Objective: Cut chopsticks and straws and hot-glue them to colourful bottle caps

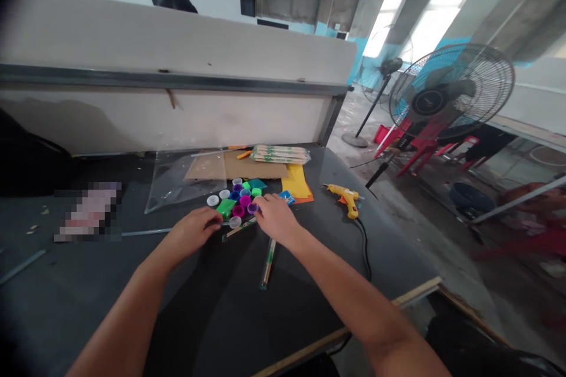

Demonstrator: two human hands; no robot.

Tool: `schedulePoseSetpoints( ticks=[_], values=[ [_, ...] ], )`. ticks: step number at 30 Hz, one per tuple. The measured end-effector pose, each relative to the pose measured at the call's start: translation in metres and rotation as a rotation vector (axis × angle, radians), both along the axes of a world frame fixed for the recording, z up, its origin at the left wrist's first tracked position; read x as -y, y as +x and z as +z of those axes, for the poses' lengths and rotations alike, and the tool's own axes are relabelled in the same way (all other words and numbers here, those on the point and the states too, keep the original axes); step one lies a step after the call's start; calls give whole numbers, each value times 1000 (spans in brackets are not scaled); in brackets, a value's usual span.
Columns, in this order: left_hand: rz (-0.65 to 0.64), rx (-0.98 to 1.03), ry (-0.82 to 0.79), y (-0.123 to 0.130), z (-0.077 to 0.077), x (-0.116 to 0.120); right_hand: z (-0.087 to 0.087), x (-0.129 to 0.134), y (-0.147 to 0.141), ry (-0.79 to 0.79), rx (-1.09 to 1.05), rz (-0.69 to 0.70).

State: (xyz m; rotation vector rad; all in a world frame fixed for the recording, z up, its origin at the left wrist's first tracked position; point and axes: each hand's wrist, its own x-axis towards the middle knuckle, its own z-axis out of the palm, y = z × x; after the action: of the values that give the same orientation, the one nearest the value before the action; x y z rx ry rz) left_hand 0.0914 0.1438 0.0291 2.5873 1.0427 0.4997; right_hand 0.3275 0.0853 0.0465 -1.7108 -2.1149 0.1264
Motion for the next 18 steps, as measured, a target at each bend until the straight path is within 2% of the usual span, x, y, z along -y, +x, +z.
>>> schedulePoseSetpoints(
  ticks=[4,10,16,18],
  values=[
    [53,132,78,5,-6,-1,-11,-17,-11,-49,30,-27],
    [129,190,165,4,-11,-5,-16,-20,-11,-95,134,-47],
    [234,217,206,0,-23,-15,-20,-28,-18,-98,193,-61],
    [239,238,227,1,-22,-14,-22,-30,-19,-101,194,-42]
  ],
)
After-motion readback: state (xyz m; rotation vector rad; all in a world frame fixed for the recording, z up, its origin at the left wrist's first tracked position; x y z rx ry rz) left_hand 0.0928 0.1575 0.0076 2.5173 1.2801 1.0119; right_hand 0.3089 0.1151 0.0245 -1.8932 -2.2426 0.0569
